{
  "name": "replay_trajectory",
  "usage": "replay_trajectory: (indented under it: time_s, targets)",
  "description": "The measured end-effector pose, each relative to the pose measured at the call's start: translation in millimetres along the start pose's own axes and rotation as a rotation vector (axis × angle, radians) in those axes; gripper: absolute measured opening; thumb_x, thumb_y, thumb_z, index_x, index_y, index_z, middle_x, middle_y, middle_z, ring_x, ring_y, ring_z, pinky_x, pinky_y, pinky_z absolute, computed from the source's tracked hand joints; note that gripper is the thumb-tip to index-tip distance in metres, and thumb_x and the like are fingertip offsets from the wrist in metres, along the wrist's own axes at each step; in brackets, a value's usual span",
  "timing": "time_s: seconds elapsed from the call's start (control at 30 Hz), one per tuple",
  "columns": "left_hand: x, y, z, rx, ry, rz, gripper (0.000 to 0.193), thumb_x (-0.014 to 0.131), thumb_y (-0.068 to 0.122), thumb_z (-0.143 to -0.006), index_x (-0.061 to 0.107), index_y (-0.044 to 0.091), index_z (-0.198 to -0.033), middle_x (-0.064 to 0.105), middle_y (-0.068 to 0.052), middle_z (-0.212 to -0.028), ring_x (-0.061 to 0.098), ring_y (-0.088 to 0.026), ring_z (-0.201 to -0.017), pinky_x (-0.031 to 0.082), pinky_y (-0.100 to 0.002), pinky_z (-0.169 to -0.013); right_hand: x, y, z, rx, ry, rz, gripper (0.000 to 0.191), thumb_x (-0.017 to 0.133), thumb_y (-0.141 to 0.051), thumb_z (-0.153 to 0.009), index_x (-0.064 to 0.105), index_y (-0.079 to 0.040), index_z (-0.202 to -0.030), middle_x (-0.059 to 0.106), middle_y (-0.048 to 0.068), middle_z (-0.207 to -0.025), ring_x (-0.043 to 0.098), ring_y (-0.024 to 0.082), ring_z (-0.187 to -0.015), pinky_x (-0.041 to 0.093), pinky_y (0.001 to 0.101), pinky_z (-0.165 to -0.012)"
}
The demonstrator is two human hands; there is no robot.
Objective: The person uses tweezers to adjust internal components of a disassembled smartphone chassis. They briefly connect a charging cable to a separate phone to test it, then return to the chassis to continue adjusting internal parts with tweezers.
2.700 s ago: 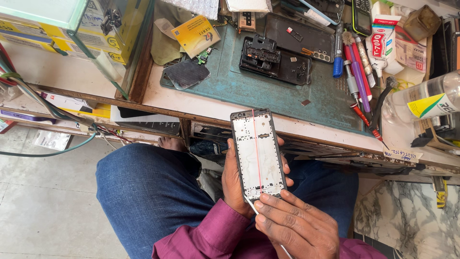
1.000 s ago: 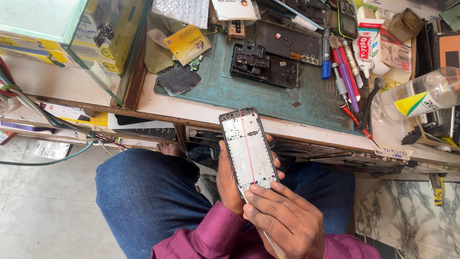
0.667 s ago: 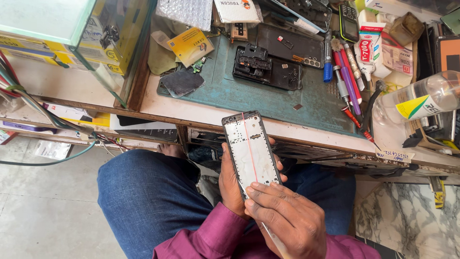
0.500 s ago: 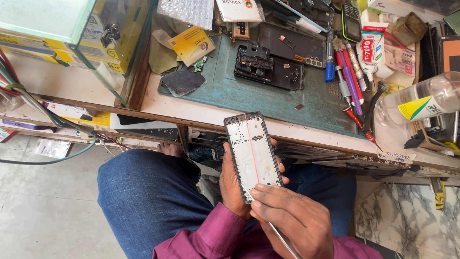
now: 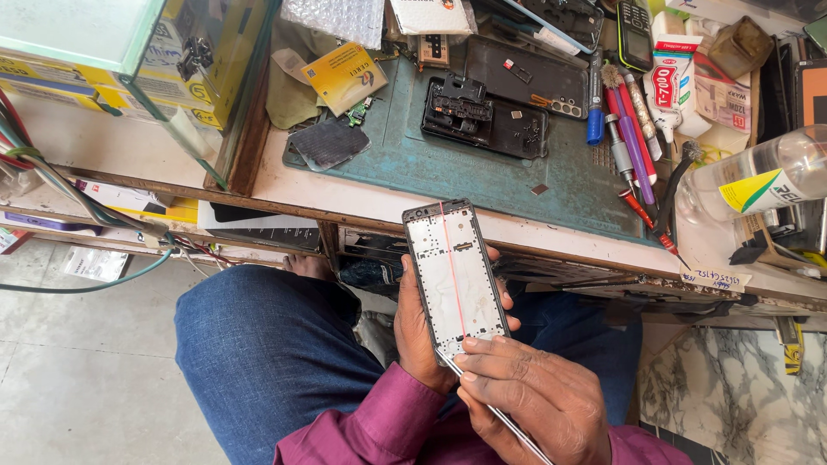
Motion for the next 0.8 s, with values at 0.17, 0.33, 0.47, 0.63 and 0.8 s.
replay_trajectory:
  time_s: [0.17,0.33,0.47,0.63,0.8]
  targets:
    - [1,0,0,0.047,0.040,-0.047,0.094,0.023,0.074,-0.101,0.050,-0.008,-0.141,0.065,-0.022,-0.095,0.070,-0.027,-0.081,0.065,-0.040,-0.067,1,-3,0,-0.005,-0.038,0.050,0.012,0.082,-0.012,-0.082,0.074,-0.008,-0.090,0.080,0.008,-0.099,0.078,0.023,-0.105,0.062,0.0416,-0.095]
    - [0,0,0,0.043,0.023,-0.038,0.094,0.022,0.074,-0.102,0.049,-0.008,-0.140,0.065,-0.022,-0.092,0.071,-0.027,-0.077,0.064,-0.038,-0.065,3,-3,-2,-0.007,-0.052,0.048,0.013,0.083,-0.012,-0.082,0.075,-0.008,-0.091,0.079,0.009,-0.100,0.078,0.022,-0.105,0.062,0.0419,-0.095]
    - [-1,1,0,0.025,0.024,-0.027,0.096,0.021,0.074,-0.103,0.049,-0.009,-0.142,0.065,-0.023,-0.092,0.070,-0.028,-0.076,0.064,-0.037,-0.067,4,-2,-3,-0.030,-0.046,0.049,0.014,0.084,-0.012,-0.081,0.075,-0.007,-0.090,0.079,0.009,-0.099,0.078,0.023,-0.105,0.062,0.0415,-0.094]
    - [0,1,-1,0.014,-0.002,-0.011,0.096,0.021,0.075,-0.101,0.049,-0.007,-0.141,0.065,-0.022,-0.091,0.071,-0.029,-0.075,0.063,-0.036,-0.064,10,-4,1,-0.051,-0.015,0.083,0.013,0.083,-0.013,-0.082,0.075,-0.007,-0.092,0.079,0.010,-0.101,0.077,0.024,-0.107,0.062,0.0432,-0.095]
    - [-2,1,-1,0.026,0.021,0.001,0.095,0.022,0.074,-0.102,0.049,-0.008,-0.141,0.065,-0.022,-0.092,0.071,-0.028,-0.078,0.064,-0.037,-0.067,14,-4,4,-0.056,-0.005,0.103,0.011,0.080,-0.011,-0.082,0.076,-0.008,-0.092,0.079,0.010,-0.103,0.077,0.023,-0.108,0.061,0.0444,-0.096]
Point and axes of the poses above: each hand's wrist, its own z-axis away from the middle knuckle, its own x-axis out of the palm, y = z × x, the point moved 2 cm from there along -z, towards the middle knuckle
